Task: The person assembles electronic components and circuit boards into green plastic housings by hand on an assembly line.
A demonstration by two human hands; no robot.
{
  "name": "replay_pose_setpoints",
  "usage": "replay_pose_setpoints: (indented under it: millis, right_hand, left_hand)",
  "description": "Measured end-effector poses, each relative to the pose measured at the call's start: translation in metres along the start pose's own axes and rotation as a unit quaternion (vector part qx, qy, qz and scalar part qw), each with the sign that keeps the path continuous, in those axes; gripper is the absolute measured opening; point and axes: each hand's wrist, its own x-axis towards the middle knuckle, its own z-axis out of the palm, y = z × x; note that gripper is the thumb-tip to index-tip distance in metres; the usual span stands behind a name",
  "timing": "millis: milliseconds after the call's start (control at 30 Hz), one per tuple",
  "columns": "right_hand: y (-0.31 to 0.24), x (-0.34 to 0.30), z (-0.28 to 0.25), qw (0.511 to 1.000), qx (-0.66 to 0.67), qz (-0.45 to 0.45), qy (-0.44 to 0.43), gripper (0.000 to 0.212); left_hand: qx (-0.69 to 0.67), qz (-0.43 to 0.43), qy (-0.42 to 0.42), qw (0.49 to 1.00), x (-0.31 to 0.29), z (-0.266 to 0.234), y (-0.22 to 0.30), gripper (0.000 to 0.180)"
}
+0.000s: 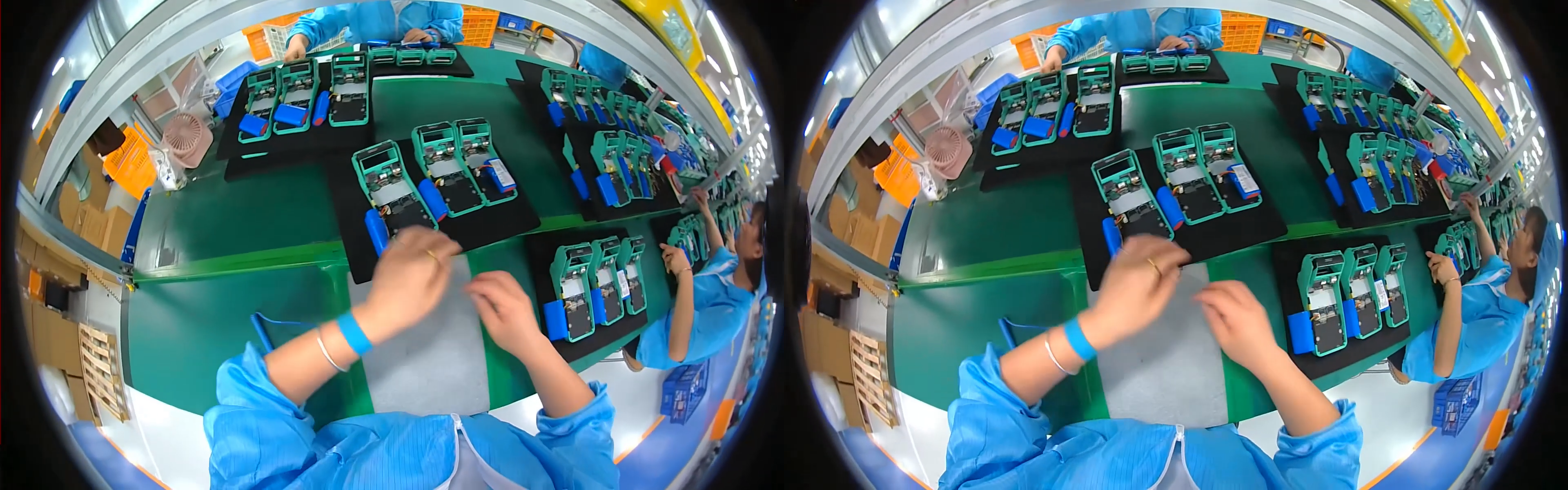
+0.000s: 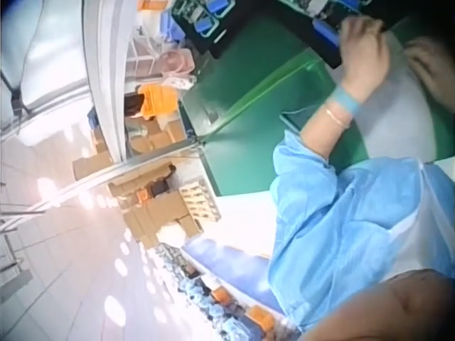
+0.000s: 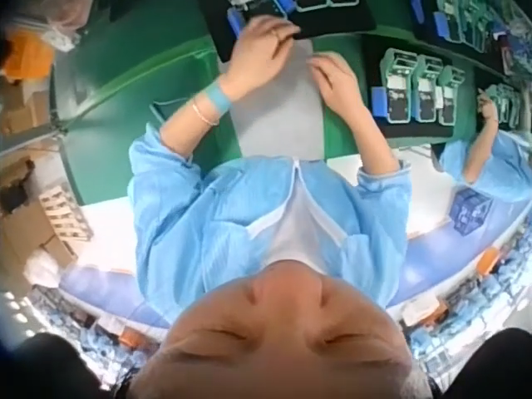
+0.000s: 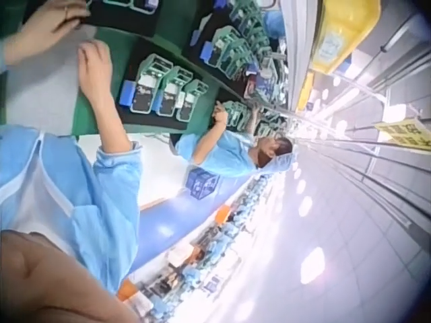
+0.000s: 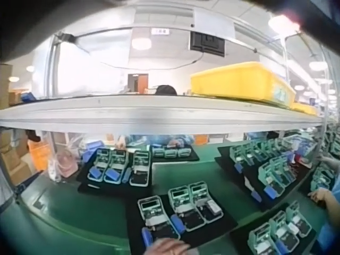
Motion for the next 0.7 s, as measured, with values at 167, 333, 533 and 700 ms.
replay_pose_setpoints:
  millis: [167,333,533,700]
  right_hand:
    - [-0.005,0.037,0.048,0.996,-0.014,0.037,-0.085,0.008]
    - [-0.010,0.053,0.053,0.985,-0.072,0.026,-0.157,0.009]
    - [-0.014,0.050,0.045,0.956,-0.179,-0.128,-0.196,0.012]
    - [-0.030,0.056,0.039,0.916,-0.260,-0.139,-0.271,0.011]
  left_hand:
    - [0.231,-0.071,-0.015,0.970,-0.009,-0.025,-0.051,0.062]
    - [0.171,-0.066,-0.014,0.983,-0.014,-0.020,-0.070,0.059]
    - [0.163,-0.040,0.008,0.986,-0.017,-0.034,-0.082,0.052]
    - [0.140,-0.053,0.025,0.988,-0.017,-0.031,-0.082,0.052]
